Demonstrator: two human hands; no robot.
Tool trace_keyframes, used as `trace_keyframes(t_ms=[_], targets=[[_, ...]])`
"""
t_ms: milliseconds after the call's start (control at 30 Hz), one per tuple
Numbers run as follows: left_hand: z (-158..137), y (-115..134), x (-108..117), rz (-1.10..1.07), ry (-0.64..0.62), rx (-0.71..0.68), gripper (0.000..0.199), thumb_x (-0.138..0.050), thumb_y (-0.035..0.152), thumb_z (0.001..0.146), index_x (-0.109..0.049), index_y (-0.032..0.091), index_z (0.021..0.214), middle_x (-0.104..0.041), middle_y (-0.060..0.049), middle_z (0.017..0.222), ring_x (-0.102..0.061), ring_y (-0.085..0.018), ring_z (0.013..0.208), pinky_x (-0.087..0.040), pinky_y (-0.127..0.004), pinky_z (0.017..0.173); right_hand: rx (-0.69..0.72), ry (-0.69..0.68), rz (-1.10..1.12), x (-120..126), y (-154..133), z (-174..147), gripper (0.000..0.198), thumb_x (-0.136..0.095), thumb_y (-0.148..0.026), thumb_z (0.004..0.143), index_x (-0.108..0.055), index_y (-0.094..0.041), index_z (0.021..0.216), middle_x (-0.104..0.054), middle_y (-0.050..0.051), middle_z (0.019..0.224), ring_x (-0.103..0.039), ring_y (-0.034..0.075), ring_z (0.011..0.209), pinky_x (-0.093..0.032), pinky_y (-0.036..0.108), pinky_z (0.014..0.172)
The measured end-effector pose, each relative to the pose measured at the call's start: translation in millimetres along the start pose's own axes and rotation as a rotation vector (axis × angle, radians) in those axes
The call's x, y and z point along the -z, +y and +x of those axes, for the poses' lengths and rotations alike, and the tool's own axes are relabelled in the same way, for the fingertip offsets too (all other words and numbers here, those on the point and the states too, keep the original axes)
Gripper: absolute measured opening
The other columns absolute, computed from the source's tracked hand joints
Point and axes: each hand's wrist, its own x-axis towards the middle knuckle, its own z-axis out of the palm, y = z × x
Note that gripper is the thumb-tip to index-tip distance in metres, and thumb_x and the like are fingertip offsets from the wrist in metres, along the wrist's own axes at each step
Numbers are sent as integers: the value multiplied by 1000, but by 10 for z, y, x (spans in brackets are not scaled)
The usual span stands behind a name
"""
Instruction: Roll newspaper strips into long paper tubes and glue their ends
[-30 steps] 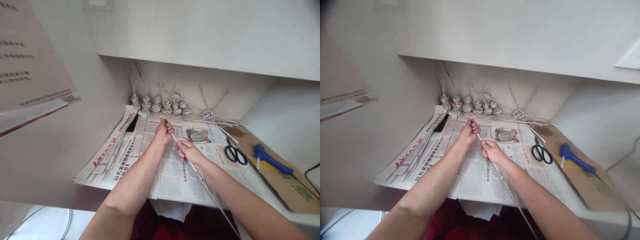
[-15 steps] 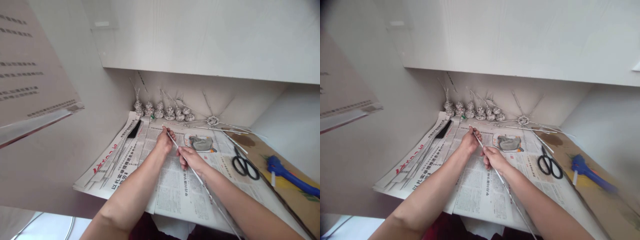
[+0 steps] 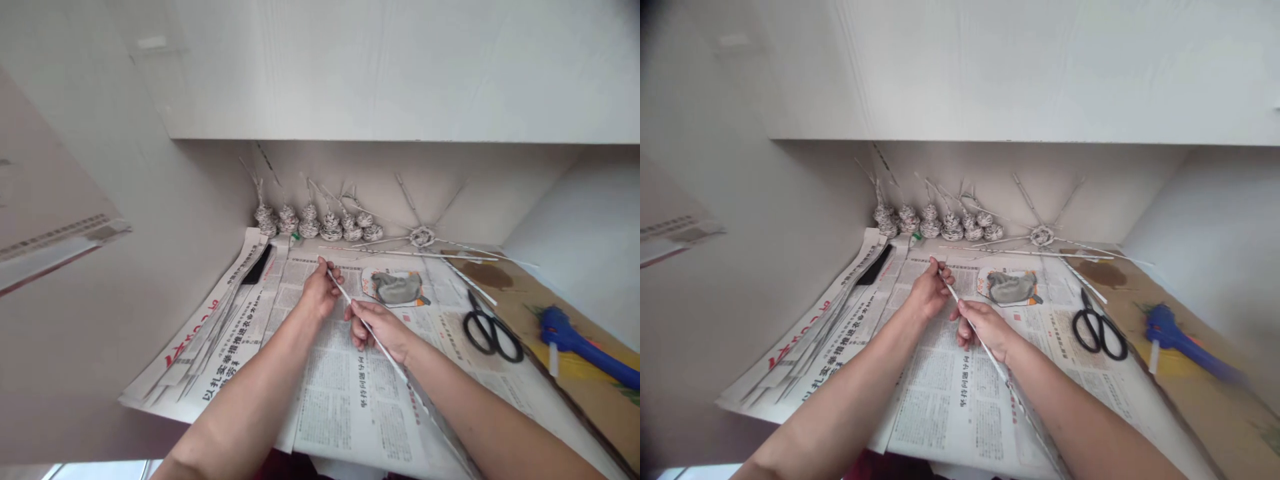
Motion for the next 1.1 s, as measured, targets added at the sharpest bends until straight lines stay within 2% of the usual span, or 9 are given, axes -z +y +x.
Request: trace_keyframes(t_ms=[233,433,500,633,767,833,900,1000,1100], targets=[[-1,-12,14,5,-28,-12,30,-46,45,88,-44,17,76,-40,3,56,-40,-7,41,-15,-13,31,28,-14,19,12,6,-8,36,-55,-53,82,-55,-17,78,-39,-8,41,-50,12,41,-40,23,40],[7,-4,26,22,-13,-22,31,-42,44,90,-44,17,76,-40,3,55,-40,-7,40,-17,-14,31,148,217,-502,-2,11,-20,37,-53,-56,81,-58,-18,79,-44,-7,44,-51,10,38,-34,19,36],[-4,-8,15,29,-13,-23,32,-42,45,90,-45,17,76,-41,3,55,-41,-7,41,-20,-14,32,154,265,-568,17,-2,-24,39,-48,-55,84,-57,-18,74,-41,-8,40,-46,8,33,-32,18,35],[-27,-19,-8,24,-12,-13,31,-42,44,90,-44,16,75,-41,3,56,-42,-7,41,-20,-13,31,31,183,-331,28,-34,-43,38,-45,-54,85,-49,-20,71,-33,-10,38,-40,8,31,-21,18,30],[-19,-7,5,-12,-55,7,30,-42,41,91,-43,16,74,-39,3,55,-39,-6,40,-14,-12,30,-77,-88,99,5,-36,-55,30,-52,-48,82,-45,-21,72,-29,-10,41,-37,8,34,-22,19,32],[-8,2,18,-25,-64,14,28,-43,39,91,-43,16,74,-38,3,55,-39,-6,40,-14,-12,30,-86,-103,136,-6,-31,-53,31,-52,-49,82,-45,-21,73,-31,-10,43,-38,8,36,-24,19,34],[1,5,27,-24,-60,13,27,-44,39,91,-43,16,75,-39,3,55,-40,-6,41,-16,-12,30,-47,4,-15,-13,-33,-53,33,-50,-53,82,-48,-20,76,-35,-9,45,-42,9,38,-26,20,35],[1,-3,26,4,-43,0,28,-44,40,90,-44,16,75,-39,3,56,-41,-7,41,-18,-13,31,111,205,-452,-19,-46,-73,37,-50,-56,82,-54,-20,78,-43,-7,48,-46,10,39,-30,21,38],[-12,-16,15,25,-35,-2,30,-46,43,89,-44,16,75,-40,3,55,-40,-7,41,-17,-13,31,278,277,-761,-35,-51,-107,34,-49,-52,84,-56,-20,73,-44,-6,48,-44,8,39,-32,22,42]])
